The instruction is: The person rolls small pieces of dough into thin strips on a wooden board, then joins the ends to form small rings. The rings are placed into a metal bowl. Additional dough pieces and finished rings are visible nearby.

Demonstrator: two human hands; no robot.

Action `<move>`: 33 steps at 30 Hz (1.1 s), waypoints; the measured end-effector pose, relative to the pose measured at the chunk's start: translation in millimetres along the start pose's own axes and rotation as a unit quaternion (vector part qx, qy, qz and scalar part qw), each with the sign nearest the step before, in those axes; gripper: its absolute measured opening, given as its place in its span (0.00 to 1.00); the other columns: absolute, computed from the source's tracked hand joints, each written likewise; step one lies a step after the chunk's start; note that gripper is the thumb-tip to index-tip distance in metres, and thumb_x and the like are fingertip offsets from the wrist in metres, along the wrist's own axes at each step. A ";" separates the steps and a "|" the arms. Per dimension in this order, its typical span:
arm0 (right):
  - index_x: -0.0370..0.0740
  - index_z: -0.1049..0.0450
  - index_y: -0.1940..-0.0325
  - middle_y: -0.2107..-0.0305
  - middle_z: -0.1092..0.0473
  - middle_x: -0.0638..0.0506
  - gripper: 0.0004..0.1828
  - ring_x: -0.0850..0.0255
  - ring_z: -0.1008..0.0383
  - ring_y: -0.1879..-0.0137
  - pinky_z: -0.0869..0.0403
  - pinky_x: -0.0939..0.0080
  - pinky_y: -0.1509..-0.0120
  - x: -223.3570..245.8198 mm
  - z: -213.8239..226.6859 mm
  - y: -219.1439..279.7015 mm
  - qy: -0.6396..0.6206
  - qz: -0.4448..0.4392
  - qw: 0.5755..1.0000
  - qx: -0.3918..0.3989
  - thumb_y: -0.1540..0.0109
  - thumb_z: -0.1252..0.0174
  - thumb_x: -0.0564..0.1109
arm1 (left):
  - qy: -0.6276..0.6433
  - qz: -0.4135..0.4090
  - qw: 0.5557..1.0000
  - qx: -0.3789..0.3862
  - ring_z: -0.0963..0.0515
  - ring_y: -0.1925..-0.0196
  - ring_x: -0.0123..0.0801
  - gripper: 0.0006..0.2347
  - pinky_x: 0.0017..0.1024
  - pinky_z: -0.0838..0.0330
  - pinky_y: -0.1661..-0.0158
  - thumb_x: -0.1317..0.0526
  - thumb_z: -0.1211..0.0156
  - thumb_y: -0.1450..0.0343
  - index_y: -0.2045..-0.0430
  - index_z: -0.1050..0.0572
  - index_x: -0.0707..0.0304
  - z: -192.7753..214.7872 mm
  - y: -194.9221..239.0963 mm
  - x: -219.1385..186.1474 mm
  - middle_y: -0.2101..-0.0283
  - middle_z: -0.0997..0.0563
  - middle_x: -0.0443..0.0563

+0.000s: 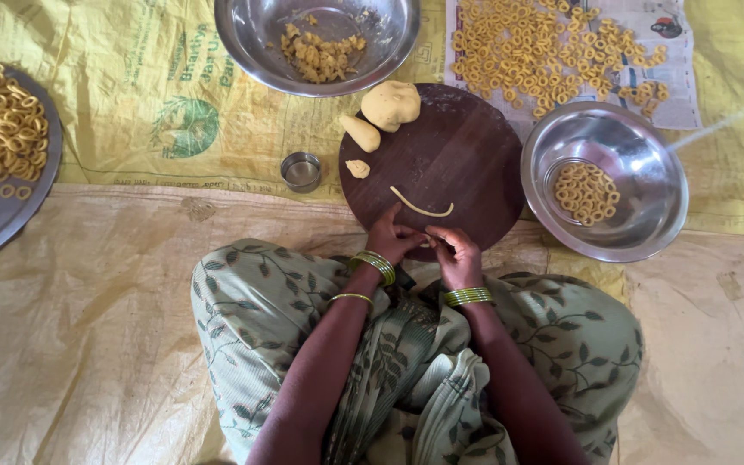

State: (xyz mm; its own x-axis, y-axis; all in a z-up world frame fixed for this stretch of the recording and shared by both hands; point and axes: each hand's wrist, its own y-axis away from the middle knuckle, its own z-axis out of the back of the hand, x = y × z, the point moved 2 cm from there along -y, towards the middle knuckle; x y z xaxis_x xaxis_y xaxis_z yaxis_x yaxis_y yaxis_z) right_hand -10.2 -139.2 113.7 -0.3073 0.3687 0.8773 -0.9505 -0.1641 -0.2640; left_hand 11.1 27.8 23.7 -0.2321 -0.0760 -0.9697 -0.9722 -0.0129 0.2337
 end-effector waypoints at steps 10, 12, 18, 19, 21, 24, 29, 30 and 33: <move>0.35 0.22 0.46 0.54 0.21 0.46 0.13 0.62 0.21 0.52 0.23 0.64 0.48 -7.1 6.4 -2.3 -0.036 -0.092 0.995 -0.027 0.35 0.41 0.37 | 0.159 0.013 0.987 0.017 0.12 0.58 0.28 0.40 0.21 0.20 0.56 0.67 0.32 0.31 0.28 0.54 0.79 4.2 -4.0 8.1 0.59 0.13 0.60; 0.34 0.22 0.46 0.54 0.21 0.46 0.13 0.63 0.21 0.52 0.23 0.65 0.49 -11.6 6.3 -1.2 -0.032 -0.088 0.995 -0.032 0.35 0.41 0.37 | 0.197 0.075 0.977 0.022 0.19 0.67 0.27 0.40 0.23 0.27 0.66 0.67 0.29 0.32 0.28 0.51 0.77 6.5 -1.8 5.4 0.59 0.13 0.60; 0.33 0.22 0.48 0.59 0.20 0.46 0.12 0.64 0.20 0.54 0.23 0.65 0.49 -17.2 5.1 -1.8 -0.021 -0.067 0.996 -0.056 0.35 0.40 0.36 | 0.309 0.155 0.931 0.116 0.18 0.65 0.25 0.42 0.24 0.24 0.65 0.66 0.29 0.35 0.26 0.51 0.62 8.7 7.0 -16.3 0.55 0.15 0.55; 0.33 0.22 0.47 0.58 0.21 0.46 0.12 0.65 0.20 0.54 0.23 0.66 0.49 -17.4 5.7 -1.2 -0.026 -0.074 0.996 -0.051 0.35 0.41 0.35 | 0.314 0.156 0.928 0.122 0.18 0.64 0.25 0.42 0.24 0.25 0.64 0.66 0.29 0.35 0.26 0.51 0.61 8.0 8.1 -17.7 0.54 0.15 0.56; 0.34 0.22 0.47 0.58 0.21 0.47 0.13 0.65 0.21 0.54 0.23 0.66 0.50 -16.9 6.7 -1.4 -0.034 -0.088 0.995 -0.040 0.36 0.42 0.35 | 0.324 0.146 0.926 0.128 0.18 0.64 0.27 0.43 0.25 0.25 0.64 0.66 0.29 0.34 0.26 0.52 0.63 7.9 7.7 -19.7 0.54 0.15 0.56; 0.34 0.22 0.47 0.57 0.21 0.47 0.12 0.65 0.21 0.54 0.23 0.67 0.50 -12.2 6.5 -1.4 -0.039 -0.087 0.994 -0.045 0.36 0.41 0.35 | 0.326 0.151 0.924 0.130 0.17 0.62 0.26 0.43 0.25 0.24 0.63 0.66 0.30 0.34 0.26 0.54 0.63 7.9 7.7 -19.0 0.55 0.15 0.55; 0.34 0.22 0.47 0.57 0.21 0.46 0.13 0.65 0.21 0.54 0.23 0.66 0.50 -5.3 7.0 -2.4 -0.029 -0.091 0.995 -0.043 0.36 0.41 0.34 | 0.286 0.145 0.941 0.113 0.20 0.67 0.24 0.44 0.24 0.26 0.65 0.61 0.28 0.34 0.25 0.53 0.63 7.2 6.6 -18.3 0.57 0.14 0.53; 0.34 0.22 0.47 0.56 0.21 0.46 0.13 0.65 0.20 0.53 0.22 0.66 0.49 -4.2 7.3 -2.3 -0.026 -0.084 0.995 -0.043 0.36 0.41 0.34 | 0.269 0.146 0.947 0.100 0.21 0.69 0.23 0.44 0.24 0.27 0.66 0.59 0.28 0.34 0.25 0.52 0.64 7.3 6.3 -18.6 0.57 0.14 0.52; 0.34 0.23 0.46 0.56 0.21 0.46 0.14 0.65 0.20 0.54 0.23 0.65 0.50 -3.7 7.3 -1.1 -0.026 -0.103 0.994 -0.039 0.36 0.41 0.33 | 0.235 0.148 0.958 0.074 0.23 0.70 0.23 0.45 0.24 0.28 0.67 0.57 0.27 0.35 0.26 0.52 0.66 8.4 6.4 -20.8 0.59 0.14 0.51</move>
State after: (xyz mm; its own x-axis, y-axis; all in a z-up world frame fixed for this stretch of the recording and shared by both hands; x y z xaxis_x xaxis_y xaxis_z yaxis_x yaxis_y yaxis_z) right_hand -7.7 -147.1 113.7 -0.1040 0.3396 0.9348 -0.9944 -0.0173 -0.1043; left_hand 9.4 37.7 44.8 -0.4931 -0.4956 -0.7150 -0.8674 0.2170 0.4477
